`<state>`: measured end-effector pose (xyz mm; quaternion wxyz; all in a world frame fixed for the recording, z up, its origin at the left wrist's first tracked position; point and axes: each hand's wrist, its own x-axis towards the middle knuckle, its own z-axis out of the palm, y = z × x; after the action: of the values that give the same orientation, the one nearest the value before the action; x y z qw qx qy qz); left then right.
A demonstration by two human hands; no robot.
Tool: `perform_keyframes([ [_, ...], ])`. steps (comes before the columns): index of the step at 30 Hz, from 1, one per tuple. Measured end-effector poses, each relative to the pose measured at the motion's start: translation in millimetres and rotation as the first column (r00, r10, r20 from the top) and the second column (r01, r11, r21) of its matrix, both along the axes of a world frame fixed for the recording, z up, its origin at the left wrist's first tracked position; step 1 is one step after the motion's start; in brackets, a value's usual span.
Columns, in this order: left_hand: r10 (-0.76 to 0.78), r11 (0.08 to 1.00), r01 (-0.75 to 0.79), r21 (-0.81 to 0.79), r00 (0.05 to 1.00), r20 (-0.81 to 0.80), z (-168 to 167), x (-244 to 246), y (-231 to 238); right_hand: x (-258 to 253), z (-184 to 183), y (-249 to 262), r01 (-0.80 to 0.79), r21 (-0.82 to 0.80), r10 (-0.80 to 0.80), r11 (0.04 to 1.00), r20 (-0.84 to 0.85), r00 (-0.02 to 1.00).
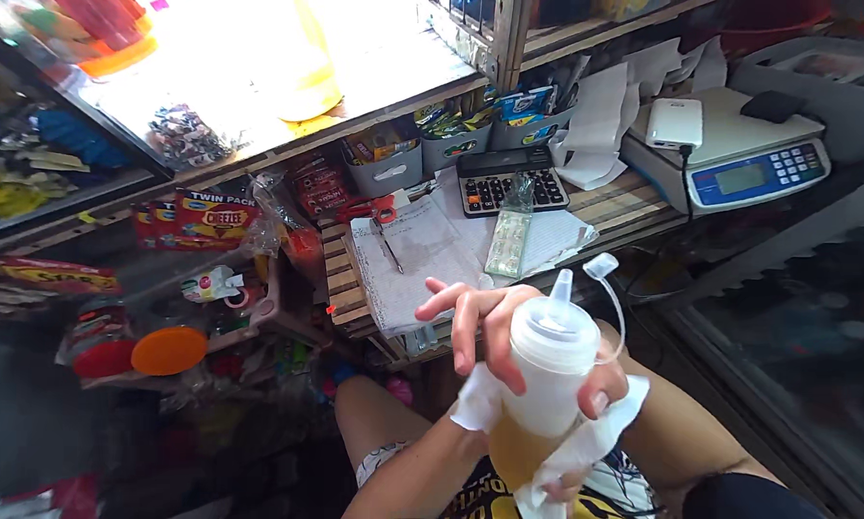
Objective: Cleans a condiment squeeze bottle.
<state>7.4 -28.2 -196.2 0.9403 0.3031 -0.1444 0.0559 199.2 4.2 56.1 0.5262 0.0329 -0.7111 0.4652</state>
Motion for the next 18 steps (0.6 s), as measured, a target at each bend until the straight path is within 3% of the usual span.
perform_keyframes([
  [1, 0.110, 0.988, -0.098, -0.121, 0.989, 0.094, 11, 20, -3, 0, 0, 0, -0.013, -0.004, 0.013, 1.000, -0.004, 1.000],
  [2, 0.130, 0.986, -0.117, -0.121, 0.986, 0.107, 44, 32, 6, 3, 1, 0, 0.017, -0.011, -0.017, 1.000, 0.014, 1.000],
  [3, 0.199, 0.977, -0.209, -0.029, 0.959, -0.202, 119, 29, 14, 10, 3, -1, 0.088, -0.026, -0.087, 0.996, 0.043, 0.995],
  [4, 0.289, 0.953, -0.269, 0.138, 0.944, -0.158, 164, 33, 25, 18, 6, -2, 0.179, -0.038, -0.176, 0.983, 0.087, 0.981],
  [6, 0.545, 0.725, -0.531, 0.438, 0.832, 0.105, 213, 39, 35, 29, 7, -3, 0.374, -0.042, -0.367, 0.926, 0.123, 0.922],
  [8, 0.783, 0.473, -0.719, 0.509, 0.608, 0.132, 227, 50, 30, 32, 4, -3, 0.557, -0.047, -0.551, 0.829, 0.098, 0.829],
  [10, 0.931, 0.227, -0.815, 0.533, 0.341, 0.126, 218, 66, 24, 31, 2, -3, 0.729, -0.005, -0.727, 0.685, 0.061, 0.684],
  [11, 0.967, 0.120, -0.829, 0.546, 0.221, 0.123, 211, 73, 21, 29, 1, -1, 0.787, 0.028, -0.788, 0.616, 0.043, 0.614],
  [12, 0.987, 0.077, -0.837, 0.542, 0.141, 0.079, 205, 79, 18, 26, -2, 1, 0.832, 0.068, -0.834, 0.551, 0.021, 0.551],
  [14, 0.986, 0.147, -0.860, 0.488, 0.087, -0.144, 203, 87, 16, 23, -7, 5, 0.878, 0.154, -0.888, 0.452, -0.020, 0.460],
  [18, 0.791, 0.425, -0.860, 0.281, 0.202, -0.577, 220, 83, 20, 19, -13, 11, 0.852, 0.304, -0.887, 0.426, -0.047, 0.460],
])
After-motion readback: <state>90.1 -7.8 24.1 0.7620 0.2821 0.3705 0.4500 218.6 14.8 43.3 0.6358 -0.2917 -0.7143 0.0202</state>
